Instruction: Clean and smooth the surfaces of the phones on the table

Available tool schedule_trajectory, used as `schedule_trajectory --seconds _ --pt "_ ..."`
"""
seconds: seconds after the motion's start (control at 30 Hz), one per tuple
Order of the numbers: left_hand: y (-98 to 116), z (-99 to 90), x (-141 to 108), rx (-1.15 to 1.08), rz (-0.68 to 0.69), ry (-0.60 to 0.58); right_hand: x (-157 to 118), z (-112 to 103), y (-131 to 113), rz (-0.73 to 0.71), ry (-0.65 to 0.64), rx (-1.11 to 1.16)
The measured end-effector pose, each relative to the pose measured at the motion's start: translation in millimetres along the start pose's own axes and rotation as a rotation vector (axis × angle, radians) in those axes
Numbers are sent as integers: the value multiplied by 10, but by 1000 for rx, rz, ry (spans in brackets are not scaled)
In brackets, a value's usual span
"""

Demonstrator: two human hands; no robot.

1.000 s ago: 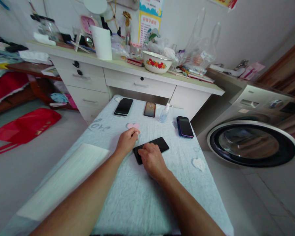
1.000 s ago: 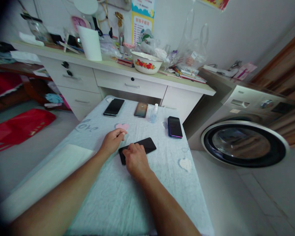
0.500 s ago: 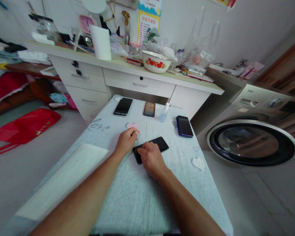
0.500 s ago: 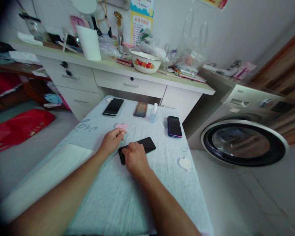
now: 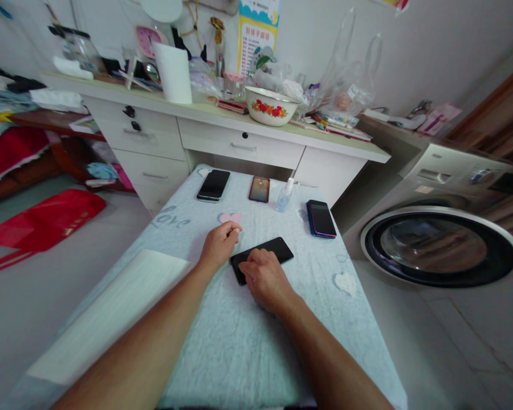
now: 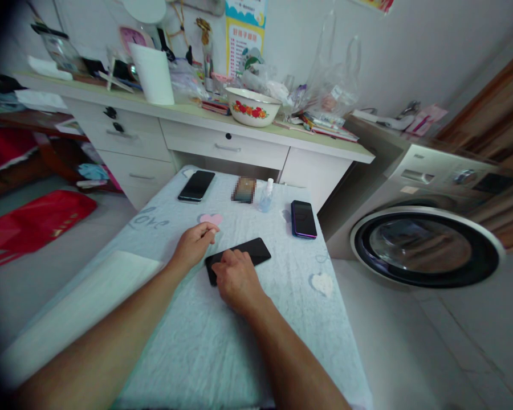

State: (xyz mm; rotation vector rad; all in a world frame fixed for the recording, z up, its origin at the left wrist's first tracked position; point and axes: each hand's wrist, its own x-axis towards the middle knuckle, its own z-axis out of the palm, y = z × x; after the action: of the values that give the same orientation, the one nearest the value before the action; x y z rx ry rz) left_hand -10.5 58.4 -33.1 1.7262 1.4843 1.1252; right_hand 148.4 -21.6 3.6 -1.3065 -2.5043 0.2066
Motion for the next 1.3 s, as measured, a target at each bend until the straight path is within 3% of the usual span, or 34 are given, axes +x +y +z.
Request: schedule_trajectory --seconds 1.3 --pt "12 -12 -3 16 8 -9 -45 26 44 10 -1 67"
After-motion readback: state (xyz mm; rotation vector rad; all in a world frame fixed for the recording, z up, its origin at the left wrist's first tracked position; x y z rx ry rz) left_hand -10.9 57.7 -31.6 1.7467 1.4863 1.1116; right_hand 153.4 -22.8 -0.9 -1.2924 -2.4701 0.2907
